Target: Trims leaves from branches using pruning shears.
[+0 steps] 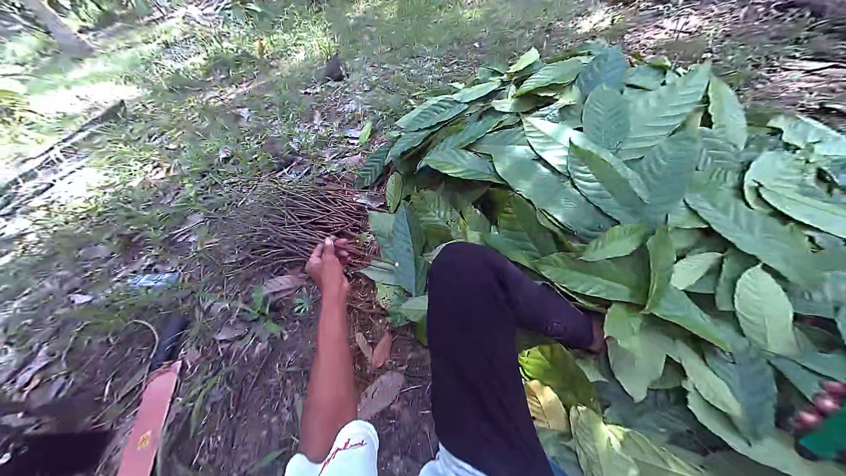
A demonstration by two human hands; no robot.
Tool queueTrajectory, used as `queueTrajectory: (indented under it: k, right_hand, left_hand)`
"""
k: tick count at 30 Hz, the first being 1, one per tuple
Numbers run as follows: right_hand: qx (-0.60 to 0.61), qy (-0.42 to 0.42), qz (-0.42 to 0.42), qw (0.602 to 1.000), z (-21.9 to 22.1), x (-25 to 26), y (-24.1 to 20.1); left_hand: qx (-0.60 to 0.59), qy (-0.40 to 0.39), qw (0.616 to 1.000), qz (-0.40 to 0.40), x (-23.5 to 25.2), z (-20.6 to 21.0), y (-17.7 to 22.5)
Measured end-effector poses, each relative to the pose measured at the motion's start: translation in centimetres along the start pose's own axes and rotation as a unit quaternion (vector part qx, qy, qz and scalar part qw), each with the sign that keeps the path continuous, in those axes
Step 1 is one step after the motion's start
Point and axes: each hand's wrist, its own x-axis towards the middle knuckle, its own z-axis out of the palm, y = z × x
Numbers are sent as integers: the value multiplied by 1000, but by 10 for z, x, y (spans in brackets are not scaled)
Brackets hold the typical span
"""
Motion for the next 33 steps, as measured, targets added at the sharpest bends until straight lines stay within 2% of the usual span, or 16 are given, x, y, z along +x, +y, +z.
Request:
queueTrajectory:
  k: [2,4,5,7,10,13,15,17,20,22,24,27,29,31,33]
  right_hand:
    - [-30,59,6,998,27,-6,-5]
    - [-40,56,0,998,21,2,7]
    - [-43,48,1,998,18,3,10]
    - [-49,-19,7,999,-4,5,17]
    - [-73,-24,-2,997,-8,4,24]
    - [-66,-20,10,998,-8,6,26]
    - [-73,-16,10,997,-7,8,31]
    - [-68,-15,11,998,-5,9,33]
    - [-72,-7,25,997,0,10,33]
    - [-72,-4,36,997,-2,11,33]
    - [-70,-10,34,997,-3,13,34]
    - [-77,-2,37,996,-4,12,37]
    - [-87,6,44,995,-5,10,38]
    - [-94,8,55,994,-4,9,38]
    - [-97,9,54,994,-5,8,38]
  left_hand:
    - [23,56,996,-58,13,-25,-21]
    - [26,89,992,-81,30,-42,-28]
    - [25,97,992,-82,41,-46,-25]
    - [21,105,992,-70,72,-52,-12]
    - [26,121,990,-63,129,-61,19]
    - [136,115,974,-139,153,-74,44]
    - [217,134,954,-157,145,-83,37]
    - [283,150,938,-131,138,-91,2]
    - [353,89,926,-96,113,-97,-59]
    - [446,59,891,-56,87,-93,-79]
    - [515,34,856,0,72,-84,-82]
    - [567,-13,820,77,76,-67,-72]
    - [585,-26,808,71,89,-57,-65]
    - [551,-2,834,22,101,-54,-62]
    - [440,31,897,-32,116,-55,-70]
